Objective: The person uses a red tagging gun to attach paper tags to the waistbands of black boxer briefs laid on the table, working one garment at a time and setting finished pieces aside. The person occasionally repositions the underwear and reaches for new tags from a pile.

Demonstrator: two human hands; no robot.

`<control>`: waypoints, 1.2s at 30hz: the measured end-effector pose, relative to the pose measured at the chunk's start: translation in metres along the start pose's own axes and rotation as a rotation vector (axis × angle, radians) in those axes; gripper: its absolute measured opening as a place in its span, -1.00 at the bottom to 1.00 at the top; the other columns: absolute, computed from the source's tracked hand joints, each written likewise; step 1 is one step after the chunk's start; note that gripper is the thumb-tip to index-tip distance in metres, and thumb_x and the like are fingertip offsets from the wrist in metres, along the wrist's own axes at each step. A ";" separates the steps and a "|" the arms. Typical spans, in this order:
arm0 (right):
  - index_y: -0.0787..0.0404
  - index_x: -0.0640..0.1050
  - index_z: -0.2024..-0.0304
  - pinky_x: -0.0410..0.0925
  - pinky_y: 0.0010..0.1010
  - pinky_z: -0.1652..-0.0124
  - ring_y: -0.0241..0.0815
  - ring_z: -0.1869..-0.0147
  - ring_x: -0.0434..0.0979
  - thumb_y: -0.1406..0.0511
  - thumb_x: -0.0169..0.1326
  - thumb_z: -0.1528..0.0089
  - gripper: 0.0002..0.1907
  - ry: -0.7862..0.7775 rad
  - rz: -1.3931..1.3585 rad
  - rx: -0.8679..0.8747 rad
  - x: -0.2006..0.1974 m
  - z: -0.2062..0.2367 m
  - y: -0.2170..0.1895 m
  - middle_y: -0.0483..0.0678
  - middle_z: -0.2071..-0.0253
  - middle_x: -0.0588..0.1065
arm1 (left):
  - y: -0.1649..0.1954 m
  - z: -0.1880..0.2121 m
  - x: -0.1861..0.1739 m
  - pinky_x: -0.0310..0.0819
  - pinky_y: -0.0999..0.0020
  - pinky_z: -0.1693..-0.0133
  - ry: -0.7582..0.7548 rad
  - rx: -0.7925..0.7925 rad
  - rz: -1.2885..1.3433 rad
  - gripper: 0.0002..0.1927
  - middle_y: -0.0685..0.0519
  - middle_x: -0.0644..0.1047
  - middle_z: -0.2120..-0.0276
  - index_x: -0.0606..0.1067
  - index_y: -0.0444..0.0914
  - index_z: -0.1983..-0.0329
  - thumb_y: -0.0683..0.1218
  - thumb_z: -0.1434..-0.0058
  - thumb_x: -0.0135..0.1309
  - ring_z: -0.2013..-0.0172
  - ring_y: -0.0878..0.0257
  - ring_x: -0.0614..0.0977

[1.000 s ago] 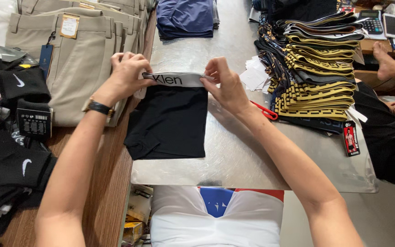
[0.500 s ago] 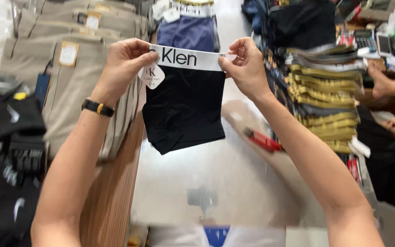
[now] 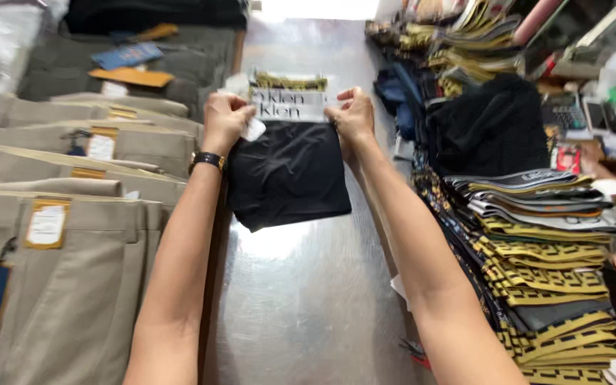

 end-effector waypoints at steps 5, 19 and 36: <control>0.31 0.47 0.11 0.41 -0.32 0.48 -0.17 0.43 0.56 0.29 0.45 0.09 -0.42 -0.013 -0.502 0.311 0.015 -0.003 0.063 -0.01 0.41 0.55 | -0.025 -0.008 0.017 0.49 0.34 0.40 -0.011 0.043 -0.229 -0.83 -0.05 0.64 0.50 0.66 -0.32 0.37 -0.08 -0.15 0.25 0.49 0.29 0.67; -0.04 0.70 0.16 0.46 0.00 0.18 0.05 0.09 0.60 -0.06 0.24 -0.14 -0.64 -0.592 1.028 -0.243 -0.173 0.077 0.032 -0.03 0.20 0.61 | 0.041 0.110 0.011 0.44 0.07 -0.05 -0.069 0.455 -0.423 -0.70 -0.23 0.44 0.01 0.53 -0.40 0.01 -0.09 -0.34 0.27 0.03 -0.06 0.53; 0.19 0.68 0.21 0.46 -0.27 0.23 -0.12 0.33 0.63 0.19 0.30 -0.29 -0.80 -0.068 0.763 -0.060 -0.318 0.125 0.024 0.04 0.32 0.63 | 0.114 0.270 0.067 0.53 0.23 0.02 -0.334 0.430 -0.184 -0.80 -0.15 0.52 0.02 0.59 -0.35 0.15 -0.14 -0.24 0.28 0.04 0.06 0.62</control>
Point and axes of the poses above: each hand's wrist, its own z-axis away from the middle knuckle, its own x-axis out of the palm, y = z × x, the point moved 9 cm from there along -z, towards the middle knuckle
